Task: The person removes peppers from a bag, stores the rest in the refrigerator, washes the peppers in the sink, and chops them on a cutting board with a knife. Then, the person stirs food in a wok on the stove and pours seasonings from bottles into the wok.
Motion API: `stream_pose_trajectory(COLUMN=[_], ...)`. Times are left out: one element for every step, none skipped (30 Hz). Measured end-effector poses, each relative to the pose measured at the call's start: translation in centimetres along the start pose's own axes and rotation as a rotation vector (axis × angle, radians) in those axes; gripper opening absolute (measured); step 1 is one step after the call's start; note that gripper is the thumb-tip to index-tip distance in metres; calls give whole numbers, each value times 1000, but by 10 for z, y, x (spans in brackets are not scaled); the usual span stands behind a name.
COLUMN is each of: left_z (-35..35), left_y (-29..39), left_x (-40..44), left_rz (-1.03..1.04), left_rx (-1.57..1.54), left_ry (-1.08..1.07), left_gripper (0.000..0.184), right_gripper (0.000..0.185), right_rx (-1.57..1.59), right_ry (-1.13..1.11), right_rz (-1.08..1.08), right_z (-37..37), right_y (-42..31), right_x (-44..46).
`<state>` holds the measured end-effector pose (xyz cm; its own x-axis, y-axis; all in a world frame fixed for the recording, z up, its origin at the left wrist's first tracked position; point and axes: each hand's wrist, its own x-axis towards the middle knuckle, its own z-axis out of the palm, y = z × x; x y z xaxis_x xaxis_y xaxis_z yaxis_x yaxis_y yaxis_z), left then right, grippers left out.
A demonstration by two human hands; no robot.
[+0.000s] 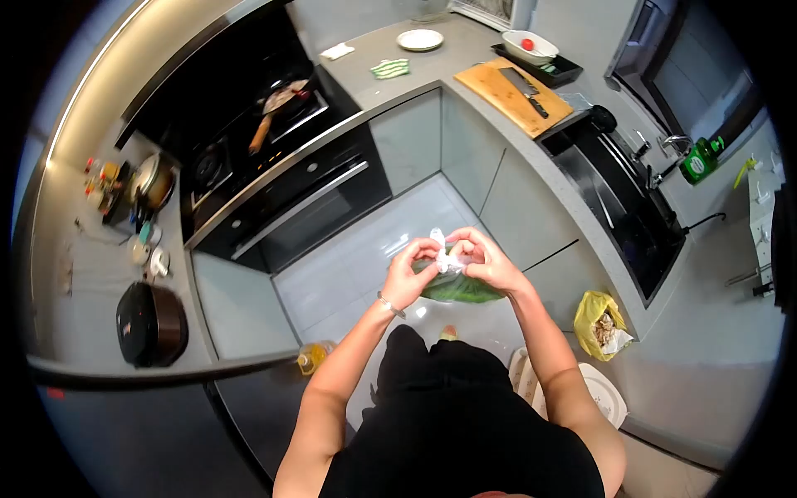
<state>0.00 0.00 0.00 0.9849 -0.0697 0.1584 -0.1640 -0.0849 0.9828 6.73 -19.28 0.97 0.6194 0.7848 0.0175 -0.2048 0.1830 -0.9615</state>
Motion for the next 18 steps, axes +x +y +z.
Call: stream_pose_trajectory(left_z=[-3, -5, 30, 26, 25, 25, 27, 26, 26, 25, 21, 17, 14, 13, 10, 8, 9, 8], left_y=[1, 2, -15, -20, -24, -31, -32, -32, -34, -35, -37, -35, -31, -24, -21, -24, -29, -35], left_x=[3, 4, 64, 97, 106, 112, 138, 151, 163, 186, 199, 212, 227, 246, 260, 271, 288, 300], left_rz=[-15, -34, -12, 46, 48, 28, 44, 31, 18, 34, 33, 27, 10, 5, -13, -54, -95, -148], left_rx=[-72, -145, -200, -175, -157, -153, -154, -148, -146, -116, -82, -47, -19, 3, 35, -78, -182, -279], left_ry=[19, 40, 22, -6, -40, -80, -101, -124, -144, -171, -198, -223, -242, -255, -271, -299, -332, -370], left_gripper=[29, 25, 26, 27, 28, 28, 26, 24, 22, 20, 17, 15, 14, 13, 12, 10, 8, 7], right_gripper=[41, 39, 34, 29, 25, 19, 18, 17, 16, 14, 14, 13, 13, 13, 13, 12, 13, 13], right_rx=[34, 69, -136, -317, -461, -446, -591, -712, -836, -905, -828, -745, -668, -613, -542, -465, -512, -550], right_ry=[59, 116, 202, 264, 342, 443, 471, 499, 523, 536, 565, 593, 620, 666, 711, 756, 829, 905], right_rz=[-13, -24, -30, -118, -161, -171, -216, -239, -255, -244, -228, -213, -202, -167, -131, -98, -188, -273], right_z=[6, 13, -46, -62, -62, -62, -78, -86, -92, -105, -112, -119, -127, -136, -139, -143, -155, -163], right_y=[0, 0, -23, -34, -32, -23, -33, -38, -42, -49, -50, -49, -51, -60, -62, -63, -65, -63], right_x=[0, 0, 5, 25, 31, 37, 47, 54, 59, 69, 78, 87, 96, 104, 111, 119, 126, 132])
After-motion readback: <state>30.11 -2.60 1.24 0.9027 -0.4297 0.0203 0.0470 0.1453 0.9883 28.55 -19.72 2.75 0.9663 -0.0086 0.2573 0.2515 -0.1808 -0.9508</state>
